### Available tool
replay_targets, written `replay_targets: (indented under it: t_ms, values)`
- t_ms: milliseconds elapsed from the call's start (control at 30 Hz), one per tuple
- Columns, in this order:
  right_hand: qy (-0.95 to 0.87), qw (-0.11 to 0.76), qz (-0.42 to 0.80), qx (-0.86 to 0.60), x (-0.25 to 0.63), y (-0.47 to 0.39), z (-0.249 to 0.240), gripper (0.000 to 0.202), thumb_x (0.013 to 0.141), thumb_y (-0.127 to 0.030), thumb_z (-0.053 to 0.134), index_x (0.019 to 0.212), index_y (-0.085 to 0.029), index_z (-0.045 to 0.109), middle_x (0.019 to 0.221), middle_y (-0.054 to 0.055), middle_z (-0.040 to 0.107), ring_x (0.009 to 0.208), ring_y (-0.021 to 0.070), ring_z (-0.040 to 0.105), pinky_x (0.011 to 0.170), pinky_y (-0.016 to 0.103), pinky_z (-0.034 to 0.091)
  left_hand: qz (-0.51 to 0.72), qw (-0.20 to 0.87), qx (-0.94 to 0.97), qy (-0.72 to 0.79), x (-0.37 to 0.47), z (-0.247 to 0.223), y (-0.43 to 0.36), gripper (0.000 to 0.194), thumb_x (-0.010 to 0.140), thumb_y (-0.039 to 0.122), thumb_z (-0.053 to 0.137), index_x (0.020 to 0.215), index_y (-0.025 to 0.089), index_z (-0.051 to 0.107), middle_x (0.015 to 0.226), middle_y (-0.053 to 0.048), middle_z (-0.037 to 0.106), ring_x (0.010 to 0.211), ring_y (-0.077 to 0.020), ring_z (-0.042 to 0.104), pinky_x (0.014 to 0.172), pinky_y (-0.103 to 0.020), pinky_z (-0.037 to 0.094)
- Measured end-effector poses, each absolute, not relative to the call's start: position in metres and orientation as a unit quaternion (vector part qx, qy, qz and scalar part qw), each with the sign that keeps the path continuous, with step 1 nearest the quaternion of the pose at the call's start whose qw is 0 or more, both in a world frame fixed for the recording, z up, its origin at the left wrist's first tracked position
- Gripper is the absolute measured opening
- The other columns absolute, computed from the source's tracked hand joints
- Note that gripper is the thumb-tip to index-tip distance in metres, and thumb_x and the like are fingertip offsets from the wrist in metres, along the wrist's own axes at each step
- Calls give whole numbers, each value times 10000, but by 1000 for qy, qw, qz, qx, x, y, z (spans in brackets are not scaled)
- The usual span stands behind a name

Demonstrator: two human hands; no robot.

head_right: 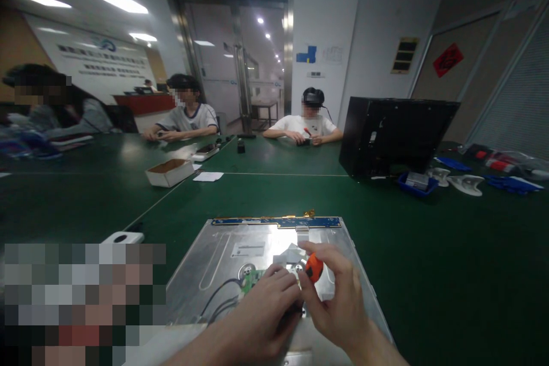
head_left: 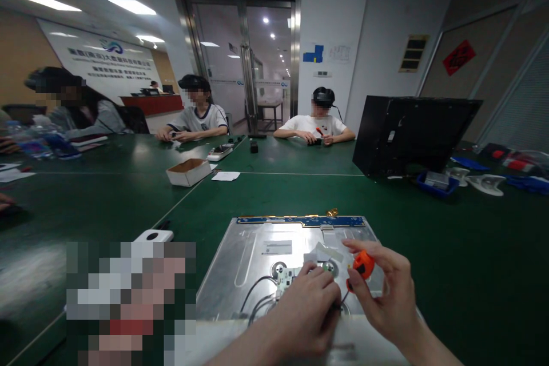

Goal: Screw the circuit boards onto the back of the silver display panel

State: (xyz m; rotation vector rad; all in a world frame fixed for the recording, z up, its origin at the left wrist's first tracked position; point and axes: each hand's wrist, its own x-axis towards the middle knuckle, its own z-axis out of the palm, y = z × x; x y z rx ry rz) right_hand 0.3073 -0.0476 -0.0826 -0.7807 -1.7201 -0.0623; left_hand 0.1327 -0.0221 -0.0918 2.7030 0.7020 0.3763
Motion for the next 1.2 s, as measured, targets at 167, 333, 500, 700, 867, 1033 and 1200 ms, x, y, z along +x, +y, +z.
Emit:
replay_targets:
  t_ms: [167, 333, 500, 700, 867, 1033, 1200]
  values:
    - [-754, 548, -78, -354, 308, -52, -74, 385, 876, -88, 480, 1256, -146, 458, 1125, 126, 597, 1080, 214, 580, 850, 353, 527, 140, 154, 946, 248, 134, -95, -22, 94, 825, 181, 533, 918, 195, 539, 959, -55, 614, 911, -221, 556, 894, -391, 362]
    - [-753, 544, -76, -362, 309, -54, -75, 347, 893, -127, 466, 1239, -140, 457, 1020, 101, 614, 958, 195, 610, 769, 309, 538, 146, 155, 945, 247, 134, -97, -22, 108, 833, 178, 527, 939, 196, 538, 967, -54, 614, 925, -218, 559, 908, -385, 361]
    - [-725, 587, -70, -354, 308, -49, -81, 455, 806, -146, 650, 1208, -197, 445, 985, 66, 580, 887, 196, 608, 726, 326, 541, 135, 160, 946, 249, 133, -95, -22, 174, 857, 180, 522, 1027, 207, 544, 993, -61, 613, 955, -233, 558, 930, -396, 360]
    - [-763, 530, -94, -358, 306, -52, -72, 430, 860, -110, 546, 1275, -215, 504, 973, 77, 608, 844, 196, 616, 670, 328, 537, 127, 169, 945, 250, 133, -92, -22, 176, 854, 186, 525, 1027, 205, 554, 1027, -72, 615, 983, -252, 553, 952, -422, 351]
    - [-768, 535, -65, -345, 305, -53, -69, 413, 872, -136, 515, 1280, -178, 472, 907, 75, 653, 818, 216, 640, 650, 342, 539, 129, 162, 946, 250, 134, -93, -23, 127, 865, 178, 523, 987, 201, 553, 1001, -64, 616, 969, -234, 557, 935, -399, 361]
    - [-751, 564, -78, -336, 306, -49, -73, 408, 831, -151, 642, 1202, -202, 480, 888, 52, 639, 794, 191, 638, 675, 319, 551, 129, 156, 947, 248, 134, -97, -22, 170, 871, 173, 543, 1037, 206, 542, 1039, -52, 609, 998, -227, 555, 953, -398, 350]
    - [-753, 539, -108, -363, 305, -51, -71, 373, 874, -148, 560, 1239, -216, 523, 944, 67, 614, 787, 176, 631, 627, 293, 548, 125, 158, 948, 248, 135, -97, -22, 159, 890, 177, 528, 1047, 204, 542, 1048, -67, 611, 1013, -241, 552, 957, -411, 349]
